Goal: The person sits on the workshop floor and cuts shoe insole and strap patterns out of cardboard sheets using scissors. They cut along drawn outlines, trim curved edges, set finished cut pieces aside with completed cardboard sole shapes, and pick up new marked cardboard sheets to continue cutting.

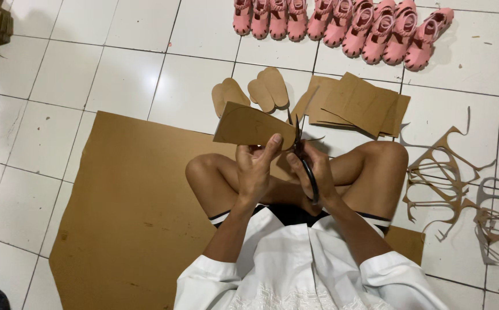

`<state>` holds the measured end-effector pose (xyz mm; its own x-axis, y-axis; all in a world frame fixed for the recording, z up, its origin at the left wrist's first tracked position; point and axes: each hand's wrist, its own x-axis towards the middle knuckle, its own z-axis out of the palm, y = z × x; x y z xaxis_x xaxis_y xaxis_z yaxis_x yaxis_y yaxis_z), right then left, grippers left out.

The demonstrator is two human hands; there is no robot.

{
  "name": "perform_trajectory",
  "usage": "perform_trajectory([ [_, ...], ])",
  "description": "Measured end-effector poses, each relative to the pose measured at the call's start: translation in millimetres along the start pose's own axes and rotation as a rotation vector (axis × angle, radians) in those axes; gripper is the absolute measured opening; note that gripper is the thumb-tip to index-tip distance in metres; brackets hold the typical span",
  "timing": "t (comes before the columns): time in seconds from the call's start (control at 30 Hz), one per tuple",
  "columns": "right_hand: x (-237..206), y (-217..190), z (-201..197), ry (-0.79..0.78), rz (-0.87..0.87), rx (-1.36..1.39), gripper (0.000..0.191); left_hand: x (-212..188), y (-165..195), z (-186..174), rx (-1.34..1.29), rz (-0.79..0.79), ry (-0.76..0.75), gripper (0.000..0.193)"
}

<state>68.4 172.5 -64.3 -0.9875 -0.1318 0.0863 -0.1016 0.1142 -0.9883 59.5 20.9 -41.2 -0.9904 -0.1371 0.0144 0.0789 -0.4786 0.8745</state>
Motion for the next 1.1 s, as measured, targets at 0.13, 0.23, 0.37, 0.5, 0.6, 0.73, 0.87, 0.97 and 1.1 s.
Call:
perform_trajectory([
  [0.13,-3.4,1.7,-2.4,-0.038,0.024,0.031,0.041,1.2,10.3,-2.4,0.055,-0.040,-0.028,0.023],
  [0.23,-5.4,-0.9,-5.4,-0.066,0.018,0.076,0.039,5.0,10.3,-6.0,0.062,-0.042,-0.055,0.022],
  [0.37,-7.6,-6.1,-7.6,-0.062,0.022,0.035,0.036,8.1,12.0,-10.9,0.060,-0.089,-0.080,0.023],
  [0.5,-10.1,-10.4,-10.0,-0.053,0.041,-0.028,0.034,10.1,19.6,-15.4,0.098,-0.104,-0.143,0.025],
  [0.6,-10.0,-12.6,-12.3,-0.056,-0.013,-0.030,0.033,12.8,24.1,-18.3,0.167,-0.099,-0.166,0.026],
  [0.73,-11.4,-15.9,-16.4,-0.065,-0.076,-0.106,0.032,18.9,27.8,-22.4,0.195,-0.138,-0.225,0.027],
  [0.87,-13.2,-18.1,-18.9,-0.074,-0.087,-0.109,0.033,21.3,32.1,-24.3,0.230,-0.152,-0.242,0.028],
  [0.97,-13.9,-18.0,-20.3,-0.073,-0.085,-0.140,0.032,24.1,36.3,-23.9,0.218,-0.161,-0.288,0.029],
  [1.1,-14.7,-16.5,-22.4,-0.072,-0.089,-0.155,0.032,27.9,42.1,-23.4,0.241,-0.161,-0.336,0.030],
])
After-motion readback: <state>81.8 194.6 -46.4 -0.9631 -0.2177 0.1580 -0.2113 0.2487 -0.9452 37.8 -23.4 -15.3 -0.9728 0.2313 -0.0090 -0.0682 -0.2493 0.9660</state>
